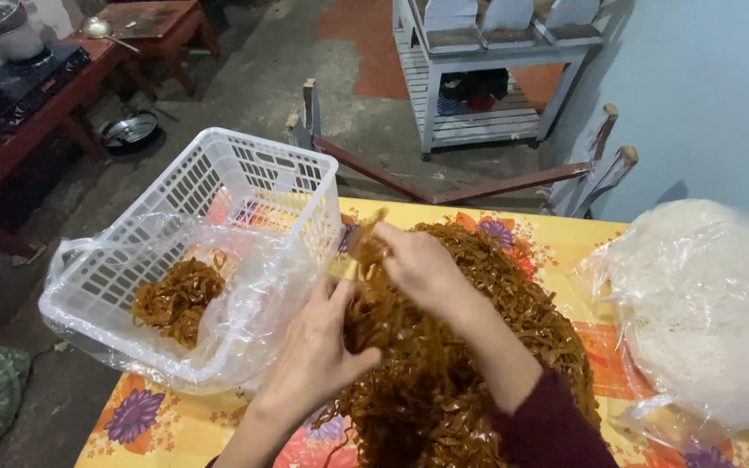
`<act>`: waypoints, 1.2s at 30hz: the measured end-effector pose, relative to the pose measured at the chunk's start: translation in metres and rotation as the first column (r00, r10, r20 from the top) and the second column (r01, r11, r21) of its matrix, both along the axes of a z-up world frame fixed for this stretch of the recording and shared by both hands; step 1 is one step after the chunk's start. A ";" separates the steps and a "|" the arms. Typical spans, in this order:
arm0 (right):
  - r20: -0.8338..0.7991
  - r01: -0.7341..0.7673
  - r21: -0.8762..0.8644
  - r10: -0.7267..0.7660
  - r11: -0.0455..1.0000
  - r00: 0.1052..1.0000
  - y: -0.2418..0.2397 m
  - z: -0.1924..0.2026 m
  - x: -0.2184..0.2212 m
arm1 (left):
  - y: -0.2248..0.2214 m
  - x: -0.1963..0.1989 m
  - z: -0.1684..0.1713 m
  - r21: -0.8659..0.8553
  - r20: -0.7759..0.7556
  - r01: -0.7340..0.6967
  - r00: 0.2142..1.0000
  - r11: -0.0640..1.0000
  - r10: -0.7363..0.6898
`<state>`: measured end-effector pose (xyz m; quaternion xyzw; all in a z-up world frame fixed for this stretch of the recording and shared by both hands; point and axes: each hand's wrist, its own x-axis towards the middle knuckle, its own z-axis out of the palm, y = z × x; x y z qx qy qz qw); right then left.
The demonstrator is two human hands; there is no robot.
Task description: The person repeatedly picks up handfuls of brown noodles from a large pile on a table, separates them, and places them into a white plastic basket lined with a clear plastic bag. The process continues throughout the clip.
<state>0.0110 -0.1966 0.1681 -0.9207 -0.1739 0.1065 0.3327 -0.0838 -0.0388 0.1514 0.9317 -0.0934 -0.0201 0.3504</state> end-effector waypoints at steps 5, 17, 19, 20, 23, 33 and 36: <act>0.233 -0.016 -0.046 0.027 0.999 0.972 0.007 -0.029 -0.063 | 0.011 0.031 -0.065 -0.067 0.114 -0.161 0.979 0.985 0.167; -0.660 0.395 0.620 0.178 0.678 0.730 -0.090 -0.203 -0.075 | 0.023 0.039 -0.067 -0.554 -0.606 -0.332 0.790 0.764 -0.096; -0.625 0.351 0.636 0.192 0.687 0.757 -0.095 -0.219 -0.059 | 0.024 0.034 -0.069 -0.627 -0.643 -0.394 0.749 0.672 -0.161; -0.615 0.275 0.550 0.160 0.788 0.772 -0.091 -0.211 -0.050 | 0.028 0.031 -0.079 -0.649 -0.577 -0.212 0.763 0.730 -0.291; -0.524 0.056 0.417 0.190 0.907 0.830 -0.069 -0.178 -0.025 | 0.020 0.015 -0.070 -0.646 -0.618 -0.074 0.635 0.760 -0.463; 0.164 -0.086 -0.027 0.089 0.996 0.982 0.018 -0.131 -0.091 | 0.008 0.024 -0.163 0.148 -0.096 -0.032 0.994 0.988 0.047; 0.141 -0.080 0.095 0.066 0.992 0.988 0.002 -0.142 -0.103 | -0.004 0.028 -0.172 -0.030 -0.029 -0.198 0.980 0.980 0.197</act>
